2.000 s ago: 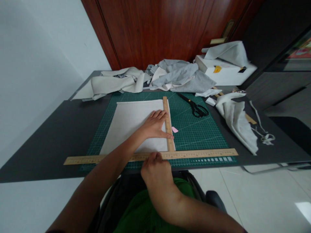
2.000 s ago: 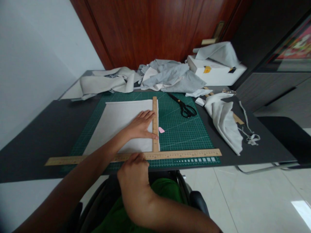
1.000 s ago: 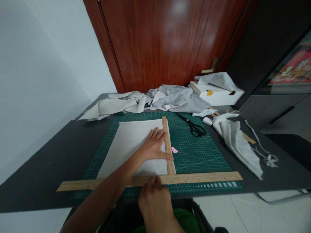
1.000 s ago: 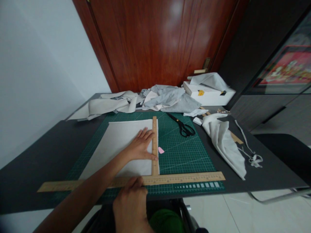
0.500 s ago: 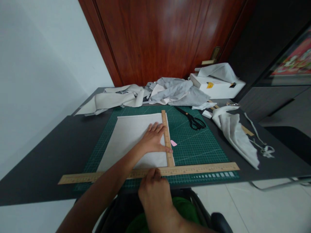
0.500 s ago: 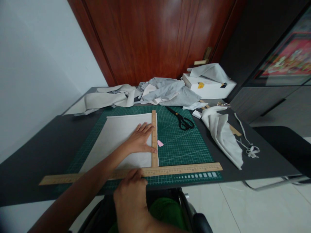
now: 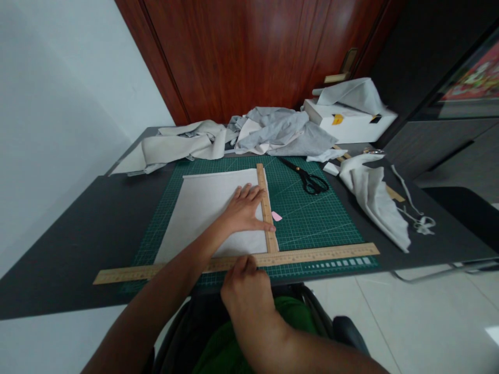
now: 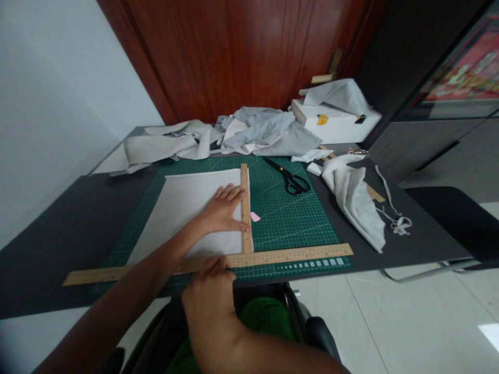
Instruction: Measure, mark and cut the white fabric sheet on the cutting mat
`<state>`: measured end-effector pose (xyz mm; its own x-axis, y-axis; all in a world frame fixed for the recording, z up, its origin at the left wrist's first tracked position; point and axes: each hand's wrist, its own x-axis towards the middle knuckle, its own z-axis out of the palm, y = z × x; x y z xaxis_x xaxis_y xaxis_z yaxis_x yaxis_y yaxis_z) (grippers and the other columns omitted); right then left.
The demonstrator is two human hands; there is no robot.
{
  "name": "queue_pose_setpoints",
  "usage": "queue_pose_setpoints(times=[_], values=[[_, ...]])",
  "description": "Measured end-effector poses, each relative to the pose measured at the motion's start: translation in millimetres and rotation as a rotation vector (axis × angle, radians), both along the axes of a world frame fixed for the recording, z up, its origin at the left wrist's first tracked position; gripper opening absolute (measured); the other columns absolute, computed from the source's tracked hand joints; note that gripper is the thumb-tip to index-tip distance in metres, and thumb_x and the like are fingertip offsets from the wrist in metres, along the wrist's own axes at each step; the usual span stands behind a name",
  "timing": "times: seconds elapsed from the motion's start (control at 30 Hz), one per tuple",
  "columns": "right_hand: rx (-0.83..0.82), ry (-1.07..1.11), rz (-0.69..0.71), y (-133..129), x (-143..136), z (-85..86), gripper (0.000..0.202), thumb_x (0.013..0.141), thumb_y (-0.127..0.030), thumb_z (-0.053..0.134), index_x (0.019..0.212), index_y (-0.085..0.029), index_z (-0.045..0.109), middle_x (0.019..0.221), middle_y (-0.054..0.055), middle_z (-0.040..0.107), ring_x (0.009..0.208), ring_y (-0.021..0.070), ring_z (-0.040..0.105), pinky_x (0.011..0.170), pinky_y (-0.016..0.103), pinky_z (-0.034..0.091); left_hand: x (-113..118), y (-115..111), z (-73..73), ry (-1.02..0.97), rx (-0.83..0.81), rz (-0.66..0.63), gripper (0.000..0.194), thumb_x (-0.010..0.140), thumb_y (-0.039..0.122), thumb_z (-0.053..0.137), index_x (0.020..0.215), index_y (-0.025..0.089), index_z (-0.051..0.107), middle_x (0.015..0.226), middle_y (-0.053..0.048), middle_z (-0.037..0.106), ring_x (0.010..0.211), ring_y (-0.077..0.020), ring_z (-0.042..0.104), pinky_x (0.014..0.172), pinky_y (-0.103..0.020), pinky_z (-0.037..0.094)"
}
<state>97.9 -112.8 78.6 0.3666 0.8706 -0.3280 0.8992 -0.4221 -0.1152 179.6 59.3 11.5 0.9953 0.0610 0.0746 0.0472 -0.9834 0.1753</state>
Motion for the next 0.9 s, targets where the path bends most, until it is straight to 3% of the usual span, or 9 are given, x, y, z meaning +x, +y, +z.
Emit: queue_pose_setpoints(times=[0.2, 0.9], values=[[0.013, 0.034, -0.010, 0.4, 0.7, -1.9, 0.038, 0.097, -0.006, 0.045, 0.123, 0.002, 0.071, 0.119, 0.033, 0.071, 0.104, 0.0374, 0.073, 0.066, 0.043, 0.066, 0.2, -2.6, 2.6, 0.015, -0.001, 0.004, 0.125, 0.066, 0.096, 0.062, 0.160, 0.019, 0.032, 0.168, -0.016, 0.031, 0.157, -0.0467, 0.016, 0.127, -0.063, 0.011], [0.035, 0.001, 0.007, -0.7, -0.3, -5.1, 0.039, 0.095, -0.003, 0.044, 0.120, 0.000, 0.073, 0.119, 0.032, 0.071, 0.103, 0.0369, 0.073, 0.065, 0.042, 0.066, 0.4, 0.1, 3.0, 0.020, -0.002, -0.016, 0.124, 0.067, 0.096, 0.061, 0.160, 0.018, 0.032, 0.168, -0.018, 0.031, 0.157, -0.0468, 0.016, 0.127, -0.064, 0.011]])
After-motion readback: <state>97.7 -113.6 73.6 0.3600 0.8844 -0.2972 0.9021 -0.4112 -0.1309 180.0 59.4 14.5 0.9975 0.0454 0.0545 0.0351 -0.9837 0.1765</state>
